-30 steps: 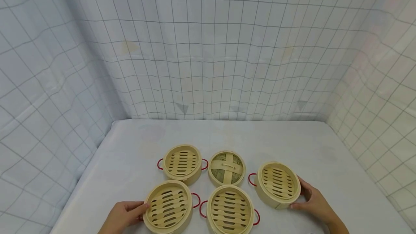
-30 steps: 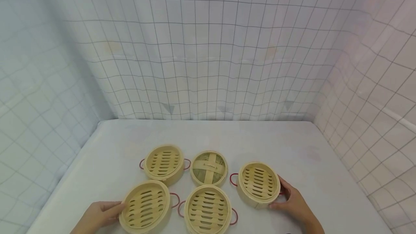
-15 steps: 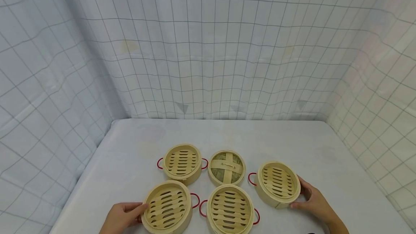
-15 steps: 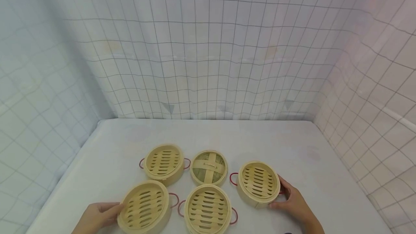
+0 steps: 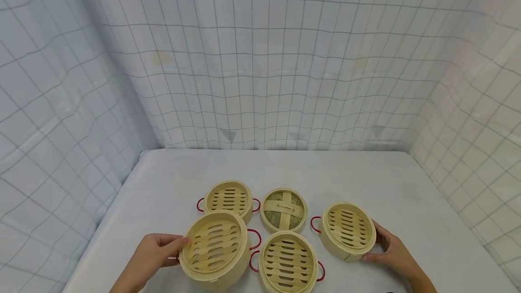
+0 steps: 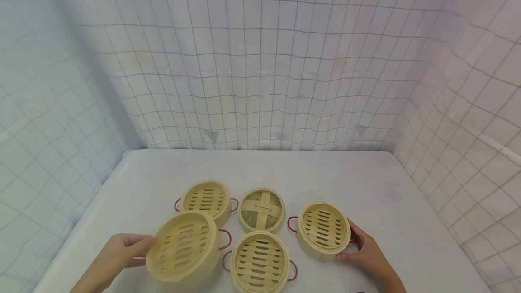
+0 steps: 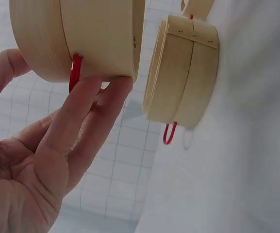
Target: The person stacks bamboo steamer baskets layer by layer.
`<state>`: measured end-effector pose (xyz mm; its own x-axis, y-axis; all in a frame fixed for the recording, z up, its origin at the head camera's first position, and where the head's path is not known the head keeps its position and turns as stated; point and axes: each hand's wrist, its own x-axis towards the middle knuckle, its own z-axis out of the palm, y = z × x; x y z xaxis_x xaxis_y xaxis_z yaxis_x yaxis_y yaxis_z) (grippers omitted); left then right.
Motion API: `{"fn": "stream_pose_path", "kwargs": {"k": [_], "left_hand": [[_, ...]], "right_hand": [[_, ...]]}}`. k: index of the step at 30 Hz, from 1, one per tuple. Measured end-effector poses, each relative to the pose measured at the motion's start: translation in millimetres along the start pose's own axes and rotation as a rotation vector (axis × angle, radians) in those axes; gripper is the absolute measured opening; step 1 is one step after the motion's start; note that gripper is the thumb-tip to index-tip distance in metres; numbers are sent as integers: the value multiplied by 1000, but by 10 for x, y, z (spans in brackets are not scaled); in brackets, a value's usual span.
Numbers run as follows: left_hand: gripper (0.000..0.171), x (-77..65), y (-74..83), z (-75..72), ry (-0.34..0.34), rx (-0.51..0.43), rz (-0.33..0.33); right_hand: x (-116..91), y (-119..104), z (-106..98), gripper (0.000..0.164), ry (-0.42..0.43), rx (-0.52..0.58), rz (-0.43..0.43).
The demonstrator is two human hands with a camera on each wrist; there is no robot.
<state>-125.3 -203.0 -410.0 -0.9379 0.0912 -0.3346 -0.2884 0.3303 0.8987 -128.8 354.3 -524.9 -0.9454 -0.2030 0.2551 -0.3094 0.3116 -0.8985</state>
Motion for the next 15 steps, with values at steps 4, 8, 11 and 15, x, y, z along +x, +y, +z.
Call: {"fn": "stream_pose_path", "kwargs": {"k": [4, 8, 11, 15], "left_hand": [[44, 124, 173, 103, -29, 14, 114], [39, 256, 333, 233, -51, 5, 182], [37, 352, 429, 334, -67, 2, 220], [36, 474, 546, 491, -74, 2, 253]], "right_hand": [[-7, 0, 0, 93, 13, -12, 2], [-15, -8, -2, 93, 25, -46, 21], [-12, -12, 1, 94, 24, -54, 26], [-7, -10, 9, 94, 20, -42, 17]]}}
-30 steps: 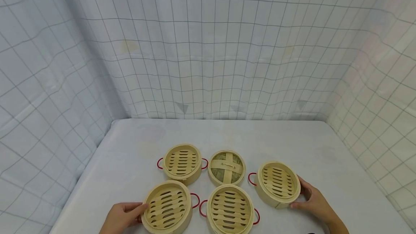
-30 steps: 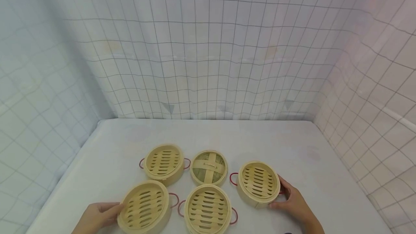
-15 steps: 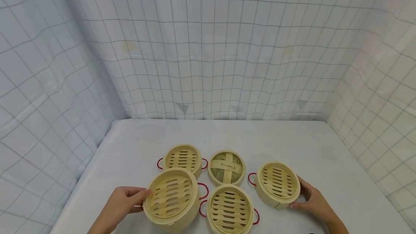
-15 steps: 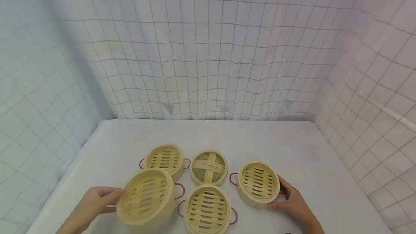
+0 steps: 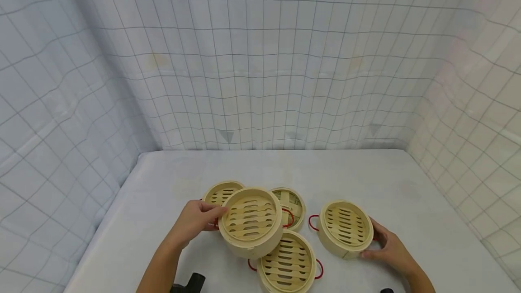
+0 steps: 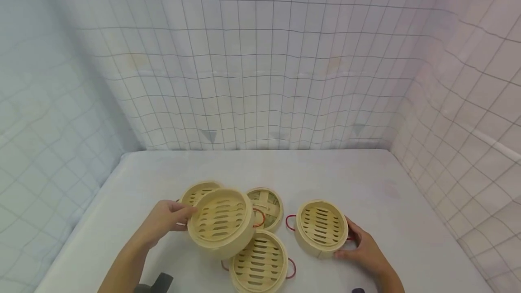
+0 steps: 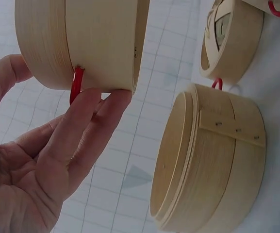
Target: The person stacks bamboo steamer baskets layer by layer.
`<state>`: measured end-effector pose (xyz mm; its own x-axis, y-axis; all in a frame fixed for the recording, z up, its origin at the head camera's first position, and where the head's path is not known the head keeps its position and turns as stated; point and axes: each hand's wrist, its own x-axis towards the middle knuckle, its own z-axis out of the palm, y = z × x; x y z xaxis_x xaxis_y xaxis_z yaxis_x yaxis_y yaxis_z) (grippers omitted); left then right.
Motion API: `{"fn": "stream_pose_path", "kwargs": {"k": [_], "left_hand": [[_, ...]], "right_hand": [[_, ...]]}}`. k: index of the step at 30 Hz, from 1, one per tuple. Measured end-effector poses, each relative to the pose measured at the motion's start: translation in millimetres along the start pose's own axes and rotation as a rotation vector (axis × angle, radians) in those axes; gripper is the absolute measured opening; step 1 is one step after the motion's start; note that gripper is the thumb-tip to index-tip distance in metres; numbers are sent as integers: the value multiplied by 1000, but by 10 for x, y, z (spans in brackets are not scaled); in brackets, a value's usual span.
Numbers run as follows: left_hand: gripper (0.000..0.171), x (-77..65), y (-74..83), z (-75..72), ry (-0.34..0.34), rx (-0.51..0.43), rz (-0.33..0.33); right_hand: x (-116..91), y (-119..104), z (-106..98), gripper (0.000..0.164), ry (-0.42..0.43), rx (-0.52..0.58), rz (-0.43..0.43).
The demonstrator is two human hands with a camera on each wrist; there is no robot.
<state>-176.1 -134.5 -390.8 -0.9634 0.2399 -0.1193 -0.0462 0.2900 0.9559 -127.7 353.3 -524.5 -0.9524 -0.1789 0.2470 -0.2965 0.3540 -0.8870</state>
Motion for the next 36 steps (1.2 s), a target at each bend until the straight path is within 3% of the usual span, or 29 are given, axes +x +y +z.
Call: {"fn": "stream_pose_path", "kwargs": {"k": [6, 15, 20, 28, 36], "left_hand": [[34, 202, 73, 226, 3, 1, 17], [29, 493, 178, 525, 5, 62, -10], [31, 628, 222, 671, -26, 58, -3], [32, 752, 248, 913, -75, 22, -5], [28, 792, 369, 1179, -113, 81, 90]], "right_hand": [[6, -19, -2, 95, 10, -26, 35], [26, -13, 1, 97, -4, -34, 48], [40, 0, 13, 97, -9, -29, 49], [49, 4, 20, 98, -7, -28, 66], [14, 18, -28, 96, -3, -15, 58]]}}
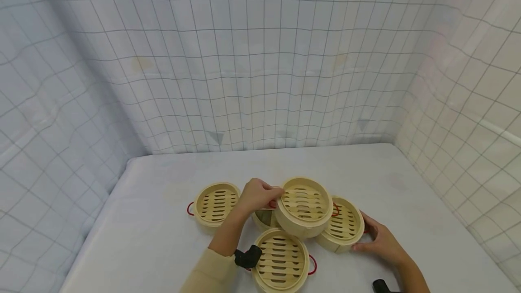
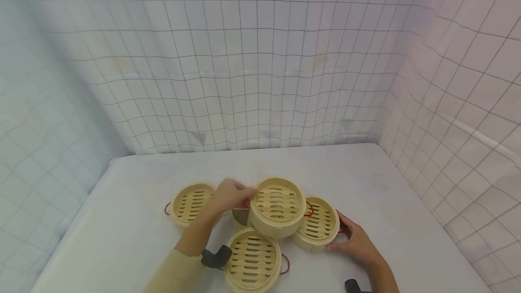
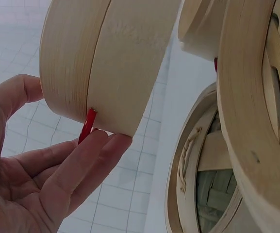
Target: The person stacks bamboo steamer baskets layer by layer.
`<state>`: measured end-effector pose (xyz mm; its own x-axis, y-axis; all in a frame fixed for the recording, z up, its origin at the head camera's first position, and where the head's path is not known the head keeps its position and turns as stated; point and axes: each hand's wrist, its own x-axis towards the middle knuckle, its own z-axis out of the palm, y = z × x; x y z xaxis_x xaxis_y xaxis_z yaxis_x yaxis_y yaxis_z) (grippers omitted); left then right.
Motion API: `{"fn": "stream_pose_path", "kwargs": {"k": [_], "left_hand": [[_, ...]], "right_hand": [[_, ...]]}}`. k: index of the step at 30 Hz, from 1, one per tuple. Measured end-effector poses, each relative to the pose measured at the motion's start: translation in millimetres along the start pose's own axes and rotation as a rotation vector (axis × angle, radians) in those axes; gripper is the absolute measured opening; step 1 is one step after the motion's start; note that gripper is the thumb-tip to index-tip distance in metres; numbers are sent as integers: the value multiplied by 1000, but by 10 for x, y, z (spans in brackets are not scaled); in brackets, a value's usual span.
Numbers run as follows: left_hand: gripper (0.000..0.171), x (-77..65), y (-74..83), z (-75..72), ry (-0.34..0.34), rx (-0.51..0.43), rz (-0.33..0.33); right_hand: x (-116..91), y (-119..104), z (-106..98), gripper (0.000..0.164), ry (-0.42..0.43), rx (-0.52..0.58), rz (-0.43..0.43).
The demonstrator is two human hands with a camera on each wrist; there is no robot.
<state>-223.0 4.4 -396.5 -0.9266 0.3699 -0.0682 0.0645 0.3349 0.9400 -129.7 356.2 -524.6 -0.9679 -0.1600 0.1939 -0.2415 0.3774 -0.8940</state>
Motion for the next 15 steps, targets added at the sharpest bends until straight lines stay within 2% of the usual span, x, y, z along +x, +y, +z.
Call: {"fn": "stream_pose_path", "kwargs": {"k": [5, 15], "left_hand": [[28, 57, 34, 122, -1, 43, 14], [27, 123, 144, 288, 7, 130, 33]], "right_hand": [[7, -6, -7, 96, -8, 21, -9], [5, -19, 4, 93, 4, -24, -41]]}}
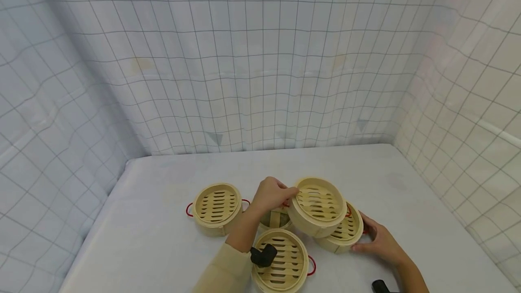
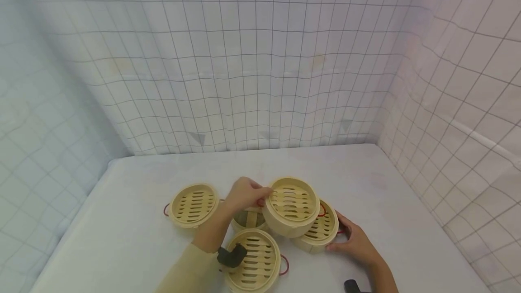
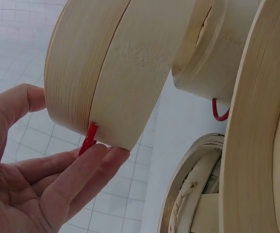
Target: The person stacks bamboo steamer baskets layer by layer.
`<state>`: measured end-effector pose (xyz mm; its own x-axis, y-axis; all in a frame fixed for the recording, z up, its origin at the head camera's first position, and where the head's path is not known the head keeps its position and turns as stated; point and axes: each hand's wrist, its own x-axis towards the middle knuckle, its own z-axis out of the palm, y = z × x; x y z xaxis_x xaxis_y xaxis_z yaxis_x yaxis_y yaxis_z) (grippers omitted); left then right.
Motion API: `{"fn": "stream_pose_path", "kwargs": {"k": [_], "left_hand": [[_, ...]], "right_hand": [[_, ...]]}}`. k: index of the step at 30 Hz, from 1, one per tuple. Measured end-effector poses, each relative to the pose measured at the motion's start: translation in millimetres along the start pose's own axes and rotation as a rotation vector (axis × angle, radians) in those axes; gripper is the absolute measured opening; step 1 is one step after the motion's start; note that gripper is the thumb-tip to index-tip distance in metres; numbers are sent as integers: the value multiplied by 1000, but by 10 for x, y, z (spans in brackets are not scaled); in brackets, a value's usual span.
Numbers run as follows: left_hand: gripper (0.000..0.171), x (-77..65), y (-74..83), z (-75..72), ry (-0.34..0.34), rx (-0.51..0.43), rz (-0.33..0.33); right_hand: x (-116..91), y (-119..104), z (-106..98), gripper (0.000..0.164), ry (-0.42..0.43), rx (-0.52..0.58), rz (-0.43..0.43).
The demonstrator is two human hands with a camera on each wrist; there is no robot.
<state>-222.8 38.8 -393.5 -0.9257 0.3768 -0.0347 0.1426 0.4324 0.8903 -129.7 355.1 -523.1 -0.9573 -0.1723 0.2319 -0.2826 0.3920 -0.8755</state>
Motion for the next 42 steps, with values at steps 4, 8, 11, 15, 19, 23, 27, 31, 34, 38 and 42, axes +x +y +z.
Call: {"fn": "stream_pose_path", "kwargs": {"k": [4, 8, 11, 15, 19, 23, 27, 31, 34, 38, 42], "left_hand": [[27, 33, 26, 45, -12, -3, -5], [27, 86, -11, 123, -16, -24, -18], [27, 96, -8, 172, -16, -36, -27], [28, 100, 25, 214, -7, -16, -38], [28, 130, 42, 266, 6, 8, -41], [28, 151, 68, 311, 3, 27, -33], [29, 164, 90, 346, -2, 68, -31], [30, 172, 110, 386, 1, 88, -34], [31, 176, 122, 419, 3, 78, -28], [34, 172, 137, 451, 8, 69, -14], [36, 162, 151, 468, 8, 69, -9]], "right_hand": [[7, -1, 2, 92, -10, 34, -25], [5, 17, -1, 92, -9, 33, -21], [-1, 39, -2, 92, -11, 38, -17], [3, 54, -3, 92, -23, 51, -47], [8, 51, -4, 93, -26, 43, -56], [4, 34, -8, 94, -25, 47, -29], [4, 24, -12, 90, -20, 60, 7], [0, 35, -6, 84, -14, 70, 11], [-10, 34, -2, 78, -7, 67, 0], [-18, 18, -1, 71, -2, 56, -10], [-17, 5, -5, 68, -9, 51, -10]]}}
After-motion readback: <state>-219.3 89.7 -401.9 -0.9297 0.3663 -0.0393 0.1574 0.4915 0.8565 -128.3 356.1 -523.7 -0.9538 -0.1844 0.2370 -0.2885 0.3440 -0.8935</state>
